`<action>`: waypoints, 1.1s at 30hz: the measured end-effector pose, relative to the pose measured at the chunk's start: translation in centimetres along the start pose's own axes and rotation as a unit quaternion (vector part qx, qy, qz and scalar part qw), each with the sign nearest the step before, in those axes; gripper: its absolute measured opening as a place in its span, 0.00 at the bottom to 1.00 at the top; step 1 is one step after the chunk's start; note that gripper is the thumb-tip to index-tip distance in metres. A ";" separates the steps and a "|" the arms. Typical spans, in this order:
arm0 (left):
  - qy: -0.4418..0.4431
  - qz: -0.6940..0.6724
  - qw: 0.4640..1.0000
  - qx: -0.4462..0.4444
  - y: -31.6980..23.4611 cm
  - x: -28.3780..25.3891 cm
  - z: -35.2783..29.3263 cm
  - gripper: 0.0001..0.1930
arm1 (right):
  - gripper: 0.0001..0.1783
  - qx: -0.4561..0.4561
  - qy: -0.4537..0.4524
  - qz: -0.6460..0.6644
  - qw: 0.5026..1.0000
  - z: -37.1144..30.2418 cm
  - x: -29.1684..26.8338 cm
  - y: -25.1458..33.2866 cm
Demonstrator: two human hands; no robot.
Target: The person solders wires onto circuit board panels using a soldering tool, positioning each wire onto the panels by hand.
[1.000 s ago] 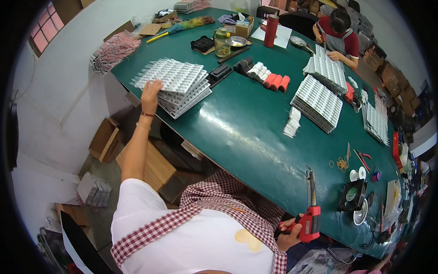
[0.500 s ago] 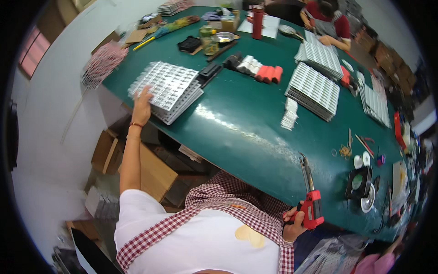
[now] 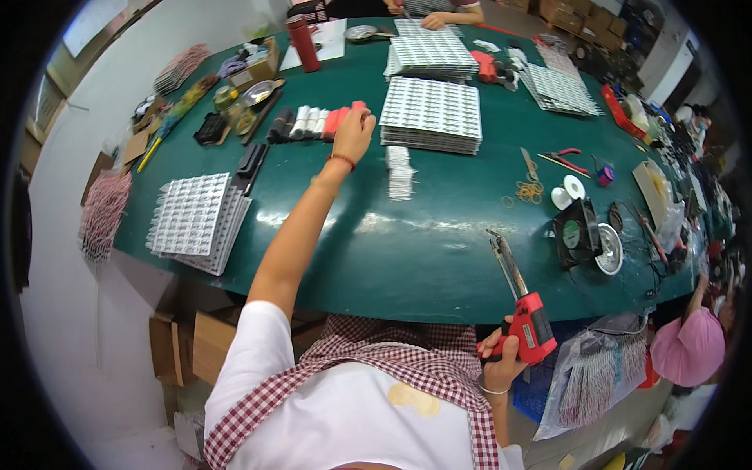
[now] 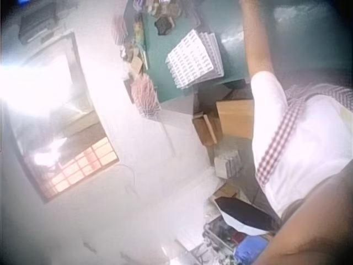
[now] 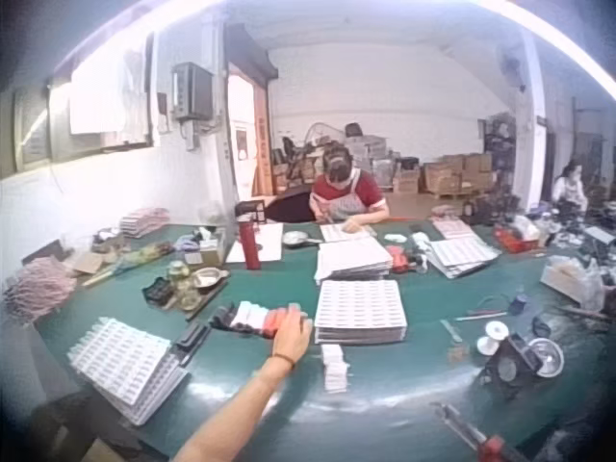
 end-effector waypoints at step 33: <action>0.060 -0.254 0.948 -0.183 -20.7 -3.1 -27.1 0.26 | 0.25 0.117 -0.079 0.159 0.977 1.3 -0.4 -1.1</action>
Point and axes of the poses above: each hand's wrist, its own z-axis towards the middle knuckle, its own x-axis out of the palm, y = z × x, the point moved 1 cm from there along z, towards the middle knuckle, and after that the axes turned 8 degrees about x, right-handed, at the moved point
